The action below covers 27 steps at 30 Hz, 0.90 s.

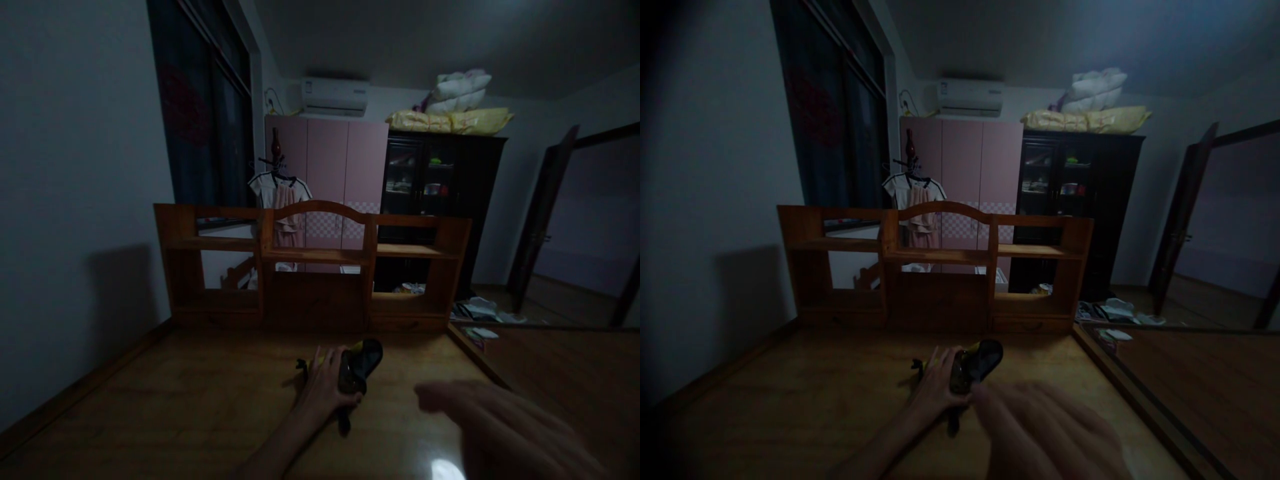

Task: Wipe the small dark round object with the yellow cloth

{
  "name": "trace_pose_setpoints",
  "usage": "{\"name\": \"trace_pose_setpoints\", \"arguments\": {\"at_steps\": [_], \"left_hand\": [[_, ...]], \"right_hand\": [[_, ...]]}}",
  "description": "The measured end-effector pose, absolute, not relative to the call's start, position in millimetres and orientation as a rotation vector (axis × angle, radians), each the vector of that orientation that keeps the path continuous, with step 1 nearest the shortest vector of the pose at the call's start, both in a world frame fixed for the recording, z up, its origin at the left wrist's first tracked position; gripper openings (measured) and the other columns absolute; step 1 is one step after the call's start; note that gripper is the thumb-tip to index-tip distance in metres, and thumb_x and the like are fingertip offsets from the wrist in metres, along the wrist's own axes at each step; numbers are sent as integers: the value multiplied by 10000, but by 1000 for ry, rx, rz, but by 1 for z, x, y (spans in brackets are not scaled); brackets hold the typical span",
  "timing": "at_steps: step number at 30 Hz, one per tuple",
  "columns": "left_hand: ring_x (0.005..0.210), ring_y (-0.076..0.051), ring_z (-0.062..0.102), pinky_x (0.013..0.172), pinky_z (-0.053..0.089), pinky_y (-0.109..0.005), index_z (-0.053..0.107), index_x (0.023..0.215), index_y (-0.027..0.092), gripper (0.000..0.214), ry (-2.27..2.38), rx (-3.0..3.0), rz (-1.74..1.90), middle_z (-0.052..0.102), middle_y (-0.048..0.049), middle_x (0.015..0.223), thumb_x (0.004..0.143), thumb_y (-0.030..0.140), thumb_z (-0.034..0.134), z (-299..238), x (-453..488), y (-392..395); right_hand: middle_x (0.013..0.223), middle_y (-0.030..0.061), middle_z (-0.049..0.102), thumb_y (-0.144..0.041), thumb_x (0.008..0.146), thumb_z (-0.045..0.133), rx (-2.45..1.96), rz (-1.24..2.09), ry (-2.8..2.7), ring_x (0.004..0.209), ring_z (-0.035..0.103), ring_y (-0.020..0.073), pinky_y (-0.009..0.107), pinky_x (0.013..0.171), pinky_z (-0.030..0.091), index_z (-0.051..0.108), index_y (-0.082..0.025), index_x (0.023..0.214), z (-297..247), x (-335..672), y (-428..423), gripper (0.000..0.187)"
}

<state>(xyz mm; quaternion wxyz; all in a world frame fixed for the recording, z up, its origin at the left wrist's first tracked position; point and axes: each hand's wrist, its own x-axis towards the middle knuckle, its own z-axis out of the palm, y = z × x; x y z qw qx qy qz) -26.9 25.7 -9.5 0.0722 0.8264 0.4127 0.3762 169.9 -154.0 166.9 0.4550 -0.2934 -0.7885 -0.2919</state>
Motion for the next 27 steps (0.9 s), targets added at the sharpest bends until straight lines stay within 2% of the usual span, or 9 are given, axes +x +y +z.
{"name": "trace_pose_setpoints", "arguments": {"at_steps": [3, 5, 8, 10, 13, 18, 23, 27], "left_hand": [[1158, -297, 487, 1108, 138, -556, 380, 1283, 237, 883, 1256, 2465, 1133, 523, -70, 1237, 537, 481, 784, -7, -27, 24], [1148, -300, 493, 1103, 145, -561, 386, 1279, 239, 878, 1263, 2456, 1135, 526, -70, 1230, 537, 492, 782, -5, -27, 24], [1138, -303, 505, 1104, 130, -571, 386, 1275, 243, 878, 1244, 2470, 1129, 534, -71, 1219, 532, 486, 786, -7, -26, 27], [1147, -307, 501, 1105, 128, -573, 382, 1275, 240, 897, 1237, 2485, 1139, 538, -74, 1213, 513, 466, 799, -10, -26, 29], [1138, -304, 506, 1102, 151, -577, 376, 1270, 243, 912, 1238, 2497, 1157, 545, -70, 1202, 492, 428, 815, -12, -25, 31], [1135, -292, 514, 1110, 143, -583, 359, 1272, 253, 900, 1221, 2504, 1141, 546, -69, 1198, 514, 441, 808, -5, -25, 25], [1137, -275, 519, 1123, 110, -584, 354, 1273, 252, 865, 1222, 2528, 1081, 545, -55, 1191, 553, 460, 786, 2, -24, 21], [1128, -274, 525, 1118, 101, -601, 357, 1274, 249, 816, 1194, 2577, 1060, 541, -61, 1183, 599, 470, 758, 6, -24, 17]], "right_hand": [[798, 33, 703, -152, 848, 498, -834, -695, -1782, 700, 666, 154, 243, 682, 484, 610, -205, 1077, 158, 164, -97, 260], [814, 44, 693, -156, 862, 461, -994, -551, -1786, 695, 659, 148, 226, 632, 448, 614, -180, 969, 137, 167, -54, 188], [703, 30, 665, -150, 852, 442, -1398, -307, -1851, 633, 641, 162, 224, 548, 380, 601, -184, 851, 94, 172, -6, 162], [668, 15, 654, -153, 853, 431, -1505, -118, -1913, 611, 632, 156, 217, 533, 357, 596, -202, 813, 67, 169, 10, 176], [739, 48, 664, -248, 915, 370, -1495, 22, -1871, 688, 642, 173, 233, 612, 386, 587, -195, 808, 38, 157, 19, 247], [774, 69, 676, -389, 908, 388, -1465, 289, -1810, 747, 651, 208, 255, 643, 418, 606, -183, 840, 13, 141, 23, 307], [846, 80, 691, -337, 840, 470, -1370, 462, -1784, 793, 648, 222, 272, 688, 455, 626, -163, 905, -2, 140, 27, 242], [963, 100, 691, -325, 811, 499, -1341, 547, -1727, 913, 635, 248, 300, 780, 473, 639, -168, 987, -13, 141, 29, 274]]}}
